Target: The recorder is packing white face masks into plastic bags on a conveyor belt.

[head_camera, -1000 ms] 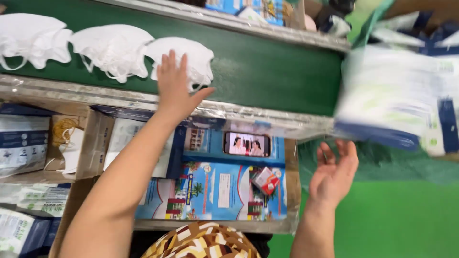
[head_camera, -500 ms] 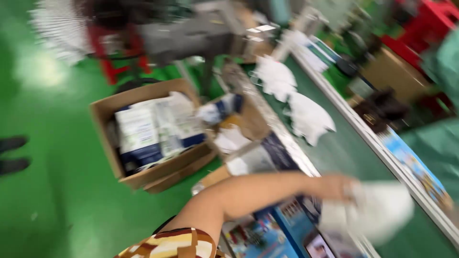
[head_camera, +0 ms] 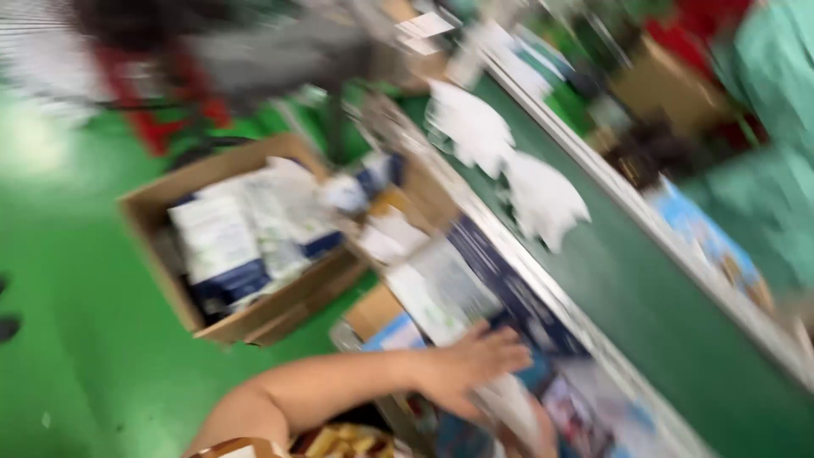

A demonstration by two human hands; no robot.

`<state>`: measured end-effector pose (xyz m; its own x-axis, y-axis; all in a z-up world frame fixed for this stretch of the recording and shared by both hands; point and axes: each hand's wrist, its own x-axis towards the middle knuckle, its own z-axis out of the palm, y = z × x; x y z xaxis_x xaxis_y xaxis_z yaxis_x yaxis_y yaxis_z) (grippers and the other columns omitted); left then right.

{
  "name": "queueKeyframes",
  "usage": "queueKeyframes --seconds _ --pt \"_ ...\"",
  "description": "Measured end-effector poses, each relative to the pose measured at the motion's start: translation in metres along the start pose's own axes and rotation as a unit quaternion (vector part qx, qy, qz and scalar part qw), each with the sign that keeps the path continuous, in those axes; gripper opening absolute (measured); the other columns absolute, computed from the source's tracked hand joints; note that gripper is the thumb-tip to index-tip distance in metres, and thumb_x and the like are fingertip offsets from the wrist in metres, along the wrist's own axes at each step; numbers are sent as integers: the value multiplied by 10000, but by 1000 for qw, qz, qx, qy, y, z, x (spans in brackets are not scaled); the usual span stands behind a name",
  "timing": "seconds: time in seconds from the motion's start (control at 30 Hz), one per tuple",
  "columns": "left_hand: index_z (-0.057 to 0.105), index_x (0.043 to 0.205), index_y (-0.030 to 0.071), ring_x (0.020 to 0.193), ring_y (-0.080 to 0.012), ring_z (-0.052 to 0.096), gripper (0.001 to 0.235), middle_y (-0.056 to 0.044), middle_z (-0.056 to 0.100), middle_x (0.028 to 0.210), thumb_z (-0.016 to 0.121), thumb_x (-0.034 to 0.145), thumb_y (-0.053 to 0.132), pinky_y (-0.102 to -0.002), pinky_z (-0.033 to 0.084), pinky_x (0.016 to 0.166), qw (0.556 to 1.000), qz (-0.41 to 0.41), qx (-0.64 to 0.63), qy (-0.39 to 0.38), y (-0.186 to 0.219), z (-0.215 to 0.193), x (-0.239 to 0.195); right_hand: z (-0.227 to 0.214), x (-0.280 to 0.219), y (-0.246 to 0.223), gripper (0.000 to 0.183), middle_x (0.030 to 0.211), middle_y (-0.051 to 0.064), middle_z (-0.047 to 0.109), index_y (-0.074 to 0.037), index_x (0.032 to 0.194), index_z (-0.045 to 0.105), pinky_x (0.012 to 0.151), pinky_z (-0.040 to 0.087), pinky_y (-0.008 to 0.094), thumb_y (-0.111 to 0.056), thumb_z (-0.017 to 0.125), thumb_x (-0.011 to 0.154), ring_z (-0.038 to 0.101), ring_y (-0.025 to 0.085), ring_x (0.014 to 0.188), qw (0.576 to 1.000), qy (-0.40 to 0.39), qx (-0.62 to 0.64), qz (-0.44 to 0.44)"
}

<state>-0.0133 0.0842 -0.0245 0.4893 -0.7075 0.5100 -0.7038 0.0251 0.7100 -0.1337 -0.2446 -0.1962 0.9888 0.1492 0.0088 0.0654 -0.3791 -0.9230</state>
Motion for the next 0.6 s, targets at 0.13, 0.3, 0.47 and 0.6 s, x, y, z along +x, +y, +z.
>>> queueKeyframes --seconds 0.13,0.3,0.47,0.6 --pt "522 1428 162 1413 -345 456 644 -96 593 1421 751 865 376 -681 180 1235 969 -104 97 -201 -61 66 -11 46 -3 -109 988 1389 174 562 -21 1506 283 1090 419 399 -151 844 704 567 287 1278 987 128 -23 91" --pt "520 1343 108 1346 -345 498 678 -148 602 1314 818 771 315 -655 183 1170 976 -88 87 -179 -32 73 14 47 -20 -107 958 1382 160 553 -66 1482 365 1088 426 377 -174 893 690 568 259 1262 957 252 -72 120" --pt "440 1413 55 1337 -428 461 908 -192 558 1408 859 652 317 -743 135 1088 985 -64 79 -138 -18 69 36 44 -8 -112 895 1426 233 482 -49 1431 438 1116 378 409 -78 879 653 483 367 1332 969 232 -81 -27" --pt "443 1503 181 1368 -256 518 813 -9 641 1274 749 751 135 -673 137 1246 959 -158 174 -156 -39 69 31 47 -3 -86 436 1225 74 715 -144 1347 661 1076 559 290 -58 805 945 695 213 1171 968 228 -87 55"
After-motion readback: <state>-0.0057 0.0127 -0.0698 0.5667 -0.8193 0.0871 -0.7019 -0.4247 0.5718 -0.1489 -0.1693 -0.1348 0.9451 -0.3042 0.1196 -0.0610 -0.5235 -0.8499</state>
